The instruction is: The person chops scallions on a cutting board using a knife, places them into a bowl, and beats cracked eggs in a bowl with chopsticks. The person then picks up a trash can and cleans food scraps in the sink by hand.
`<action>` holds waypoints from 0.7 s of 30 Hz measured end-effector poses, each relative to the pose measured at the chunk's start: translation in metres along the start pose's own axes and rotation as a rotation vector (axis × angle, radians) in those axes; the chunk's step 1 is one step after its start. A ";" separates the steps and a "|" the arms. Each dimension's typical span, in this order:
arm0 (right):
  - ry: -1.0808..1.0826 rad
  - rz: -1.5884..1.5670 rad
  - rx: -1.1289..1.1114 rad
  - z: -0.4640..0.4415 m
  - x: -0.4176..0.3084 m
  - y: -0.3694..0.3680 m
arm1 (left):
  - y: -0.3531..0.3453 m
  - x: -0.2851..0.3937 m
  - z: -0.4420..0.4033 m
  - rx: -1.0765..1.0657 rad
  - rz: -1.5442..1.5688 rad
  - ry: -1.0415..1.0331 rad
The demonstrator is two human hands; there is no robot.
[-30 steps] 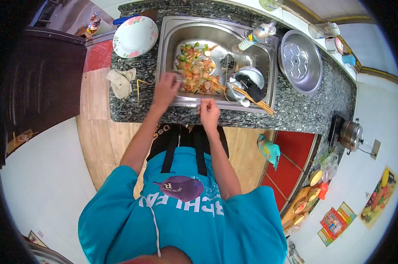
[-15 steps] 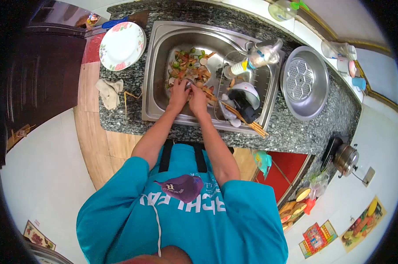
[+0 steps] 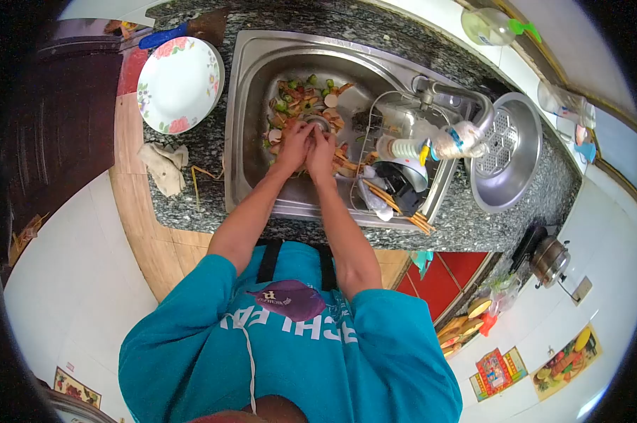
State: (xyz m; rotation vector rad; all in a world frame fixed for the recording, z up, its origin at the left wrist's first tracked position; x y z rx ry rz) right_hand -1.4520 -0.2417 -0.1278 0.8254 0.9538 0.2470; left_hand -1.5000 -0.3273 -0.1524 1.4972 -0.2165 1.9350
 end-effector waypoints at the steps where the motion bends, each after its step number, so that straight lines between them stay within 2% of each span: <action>1: -0.028 -0.034 -0.024 -0.004 0.001 0.003 | -0.002 0.004 -0.003 -0.036 -0.016 -0.018; 3: -0.057 -0.065 -0.044 -0.014 0.011 0.004 | -0.005 0.006 -0.011 -0.061 -0.062 -0.026; 5: 0.045 0.184 -0.028 -0.019 0.020 0.000 | -0.013 0.006 -0.012 -0.091 -0.107 -0.033; 6: 0.046 0.182 -0.026 -0.023 0.017 0.002 | -0.016 -0.002 -0.012 -0.107 -0.037 0.051; 8: -0.017 0.099 -0.001 -0.029 0.018 0.004 | -0.020 -0.015 -0.020 -0.126 0.025 0.133; 10: -0.120 0.059 -0.086 -0.036 0.030 -0.003 | -0.021 -0.006 -0.019 -0.113 -0.216 0.032; 12: -0.206 0.016 -0.156 -0.047 0.040 -0.014 | -0.019 -0.002 -0.031 -0.132 -0.191 0.087; 14: 0.006 0.472 -0.238 -0.056 0.032 -0.023 | -0.025 -0.003 -0.034 -0.137 -0.158 0.142; 17: 0.087 0.490 -0.248 -0.051 0.018 -0.012 | -0.030 -0.007 -0.029 -0.154 -0.255 0.202; 19: 0.057 0.465 -0.278 -0.063 0.016 -0.012 | -0.016 0.005 -0.027 -0.071 -0.030 0.303; 20: 0.024 0.452 -0.337 -0.054 0.017 -0.011 | -0.019 0.003 -0.011 -0.073 -0.032 0.313; 21: 0.030 0.450 -0.326 -0.051 0.015 -0.007 | -0.024 0.003 -0.009 -0.097 -0.159 0.187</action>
Point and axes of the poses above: each hand's wrist, its own z-axis away from the middle knuckle, its own y-axis out of the back of the hand, x = y × z, the point moved 8 cm from there along -z, towards the middle knuckle, and after that the axes turned 10 degrees about z, right-handed, at the moved point
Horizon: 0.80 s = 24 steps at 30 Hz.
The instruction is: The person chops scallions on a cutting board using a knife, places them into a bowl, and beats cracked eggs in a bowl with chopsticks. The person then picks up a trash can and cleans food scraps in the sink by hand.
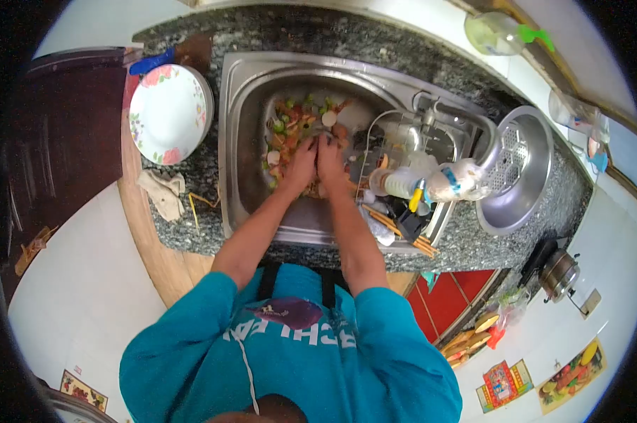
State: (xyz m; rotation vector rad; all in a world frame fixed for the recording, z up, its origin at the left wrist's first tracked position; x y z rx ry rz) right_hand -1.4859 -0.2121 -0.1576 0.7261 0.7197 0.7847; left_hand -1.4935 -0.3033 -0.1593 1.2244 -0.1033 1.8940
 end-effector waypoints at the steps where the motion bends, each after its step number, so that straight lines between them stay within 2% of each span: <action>1: -0.033 -0.023 -0.038 0.001 0.004 -0.003 | 0.001 0.010 -0.004 0.004 -0.136 -0.132; 3: -0.087 -0.046 -0.107 0.031 0.012 -0.017 | -0.003 0.006 0.022 0.028 -0.124 -0.165; 5: 0.056 -0.091 0.170 0.037 0.000 -0.001 | -0.001 0.004 0.023 0.075 -0.114 -0.206; 7: 0.037 -0.146 0.170 0.033 0.000 -0.003 | 0.001 0.001 0.031 0.137 -0.073 -0.282; 9: 0.015 -0.199 0.166 0.021 0.001 -0.008 | -0.003 -0.006 0.025 0.119 -0.095 -0.247; 11: 0.003 -0.012 0.097 0.011 0.003 -0.015 | -0.003 0.003 0.019 0.093 -0.106 -0.209; 13: -0.008 0.012 0.066 0.005 0.003 -0.017 | 0.006 0.005 0.009 0.064 0.132 0.055; 14: -0.007 0.028 0.052 -0.001 0.001 -0.017 | 0.014 0.018 0.003 0.069 0.136 0.055; 16: -0.007 0.046 0.035 -0.010 -0.004 -0.012 | 0.021 0.005 -0.001 0.068 0.457 0.430; 19: -0.004 0.022 0.031 -0.012 -0.003 -0.014 | 0.015 -0.002 -0.006 0.018 0.537 0.331; 20: 0.010 -0.013 0.048 -0.010 -0.001 -0.013 | 0.015 -0.006 -0.005 0.017 0.534 0.326; 22: -0.049 -0.064 -0.029 0.010 0.004 -0.015 | 0.006 0.007 0.005 -0.190 -0.110 0.031; 24: -0.107 -0.115 -0.100 0.032 0.001 -0.021 | 0.003 -0.002 0.027 -0.192 -0.185 0.019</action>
Point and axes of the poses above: each hand's wrist, its own z-axis away from the middle knuckle, its own y-axis out of the back of the hand, x = y × z, the point moved 8 cm from there along -z, towards the middle knuckle, and after that the axes turned 10 degrees about z, right-handed, at the moved point
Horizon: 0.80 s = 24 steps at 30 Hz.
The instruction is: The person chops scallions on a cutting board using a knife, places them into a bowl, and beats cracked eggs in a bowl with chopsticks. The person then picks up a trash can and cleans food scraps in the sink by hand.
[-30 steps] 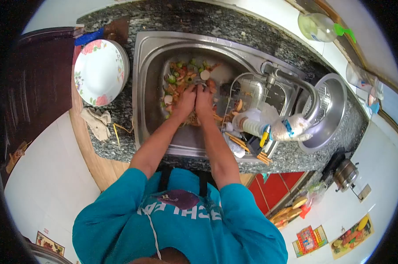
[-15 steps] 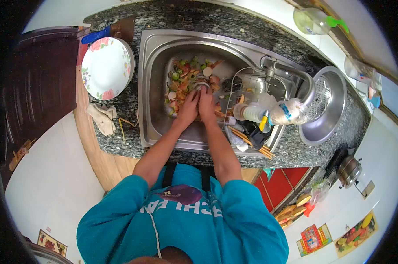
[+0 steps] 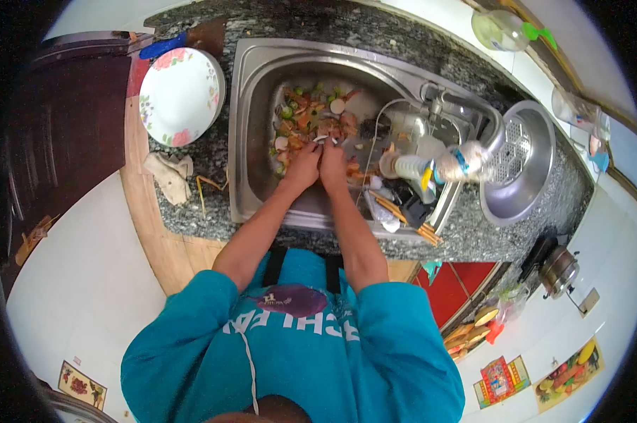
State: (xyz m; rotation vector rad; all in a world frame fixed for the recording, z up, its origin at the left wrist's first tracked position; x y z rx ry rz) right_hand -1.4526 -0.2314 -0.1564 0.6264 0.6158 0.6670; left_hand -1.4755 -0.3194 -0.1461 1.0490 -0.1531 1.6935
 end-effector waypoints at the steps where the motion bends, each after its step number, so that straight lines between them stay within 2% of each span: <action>1: 0.020 0.000 0.058 0.022 -0.002 -0.001 | -0.009 0.000 0.016 -0.009 -0.063 -0.003; 3: 0.113 0.014 0.208 0.054 -0.010 0.006 | -0.009 0.008 0.045 0.061 -0.100 -0.080; 4: 0.105 0.014 0.200 0.063 -0.009 0.006 | -0.004 0.017 0.060 0.133 -0.132 -0.147; 6: 0.078 0.004 0.141 0.076 -0.012 0.008 | -0.004 0.016 0.063 0.045 -0.070 -0.100; 7: 0.023 -0.122 -0.001 0.070 -0.007 -0.003 | -0.009 0.012 0.065 -0.037 -0.048 -0.033; 8: 0.029 -0.123 -0.005 0.062 -0.002 -0.014 | -0.012 0.006 0.061 -0.112 -0.031 0.029; 9: 0.082 -0.101 0.043 0.053 0.001 -0.026 | -0.022 -0.010 0.052 -0.002 0.007 -0.105; 10: 0.137 -0.077 0.087 0.048 -0.003 -0.027 | -0.014 -0.006 0.050 0.007 0.007 -0.097; 13: 0.197 -0.031 -0.002 0.035 0.001 -0.044 | -0.023 -0.011 0.053 -0.053 0.042 -0.031; 14: 0.246 0.026 0.007 0.025 -0.004 -0.044 | -0.025 -0.017 0.047 -0.009 0.065 -0.036; 16: 0.227 0.023 -0.020 0.019 -0.013 -0.043 | -0.012 -0.025 0.030 0.056 0.078 -0.046; 18: 0.137 0.141 0.033 0.028 -0.012 -0.038 | -0.015 -0.029 0.036 -0.033 0.144 -0.065; 19: 0.080 0.120 -0.133 0.026 -0.009 -0.043 | -0.006 -0.027 0.032 -0.021 0.132 -0.077; 22: 0.166 0.053 -0.124 0.029 -0.007 -0.030 | 0.005 -0.025 0.036 0.036 0.188 -0.074; 23: 0.075 0.028 -0.114 0.030 0.005 -0.029 | 0.020 -0.025 0.038 0.178 0.049 -0.139; 24: 0.066 0.030 -0.117 0.032 0.012 -0.033 | 0.026 -0.026 0.041 0.170 0.054 -0.139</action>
Point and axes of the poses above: each hand's wrist, its own z-axis away from the middle knuckle, its own y-axis out of the back of the hand, x = y × z, the point moved 8 cm from there along -z, towards the middle knuckle, and after that the axes turned 10 degrees about z, right-handed, at the moved point
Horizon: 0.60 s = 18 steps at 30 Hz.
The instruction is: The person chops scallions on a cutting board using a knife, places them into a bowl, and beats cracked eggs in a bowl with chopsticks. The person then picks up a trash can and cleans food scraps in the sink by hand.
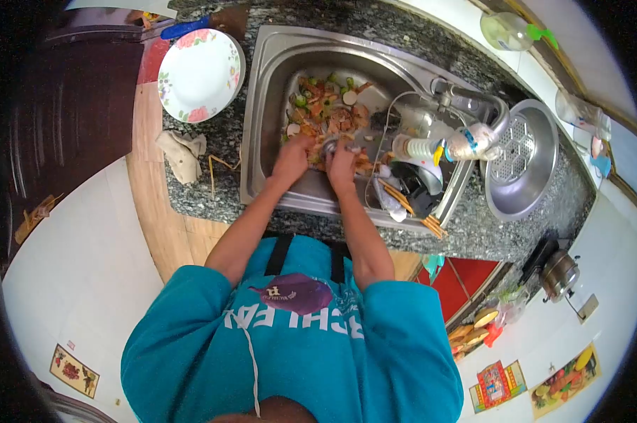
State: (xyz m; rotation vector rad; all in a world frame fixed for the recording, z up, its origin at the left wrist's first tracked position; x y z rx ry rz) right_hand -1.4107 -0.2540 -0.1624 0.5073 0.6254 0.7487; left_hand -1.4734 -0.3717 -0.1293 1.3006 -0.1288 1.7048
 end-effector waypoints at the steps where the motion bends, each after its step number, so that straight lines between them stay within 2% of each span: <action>1: -0.023 0.008 0.276 0.008 0.008 0.015 | 0.023 -0.002 0.004 0.192 -0.004 0.038; 2: -0.038 0.019 0.559 0.015 0.015 0.032 | 0.045 -0.003 0.005 0.391 -0.013 0.072; 4: -0.362 -0.573 0.412 0.013 0.046 0.017 | 0.043 -0.013 -0.006 0.396 0.024 0.088; 6: -0.427 0.068 0.583 0.027 0.041 0.032 | 0.038 -0.020 -0.018 0.393 0.066 0.098; 7: -0.504 -0.221 0.539 0.025 0.058 0.018 | 0.028 -0.019 -0.024 0.297 -0.055 0.099; 8: -0.515 -0.213 0.540 0.026 0.067 0.016 | 0.019 -0.019 -0.027 0.203 -0.177 0.097; 9: -0.479 -0.236 0.326 0.019 0.067 0.006 | 0.015 -0.019 -0.028 0.085 -0.152 0.176; 10: -0.437 -0.262 0.115 0.013 0.064 -0.005 | 0.012 -0.017 -0.029 0.083 -0.150 0.171; 12: -0.431 -0.262 -0.055 0.022 0.047 -0.005 | -0.006 -0.022 -0.026 -0.066 -0.182 0.229; 13: -0.370 -0.167 0.045 0.013 0.049 -0.015 | -0.015 -0.027 -0.024 -0.068 -0.180 0.237; 14: -0.308 -0.073 0.145 0.006 0.049 -0.025 | -0.033 -0.035 -0.020 -0.166 -0.145 0.292; 15: -0.218 -0.069 0.132 -0.014 0.059 -0.064 | -0.047 -0.045 -0.017 -0.261 -0.110 0.345; 16: -0.216 -0.067 0.126 -0.017 0.059 -0.068 | -0.050 -0.050 -0.017 -0.260 -0.107 0.351; 17: -0.207 -0.138 0.041 -0.021 0.055 -0.072 | -0.058 -0.059 -0.018 -0.350 -0.004 0.416; 18: -0.199 -0.209 -0.043 -0.023 0.049 -0.074 | -0.056 -0.059 -0.016 -0.346 -0.005 0.416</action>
Point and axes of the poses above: each hand's wrist, its own z-axis away from the middle knuckle, its own y-axis out of the back of the hand, x = y × z, the point moved 8 cm from there along -z, towards the middle knuckle, and after that the axes turned 10 degrees about z, right-handed, at the moved point
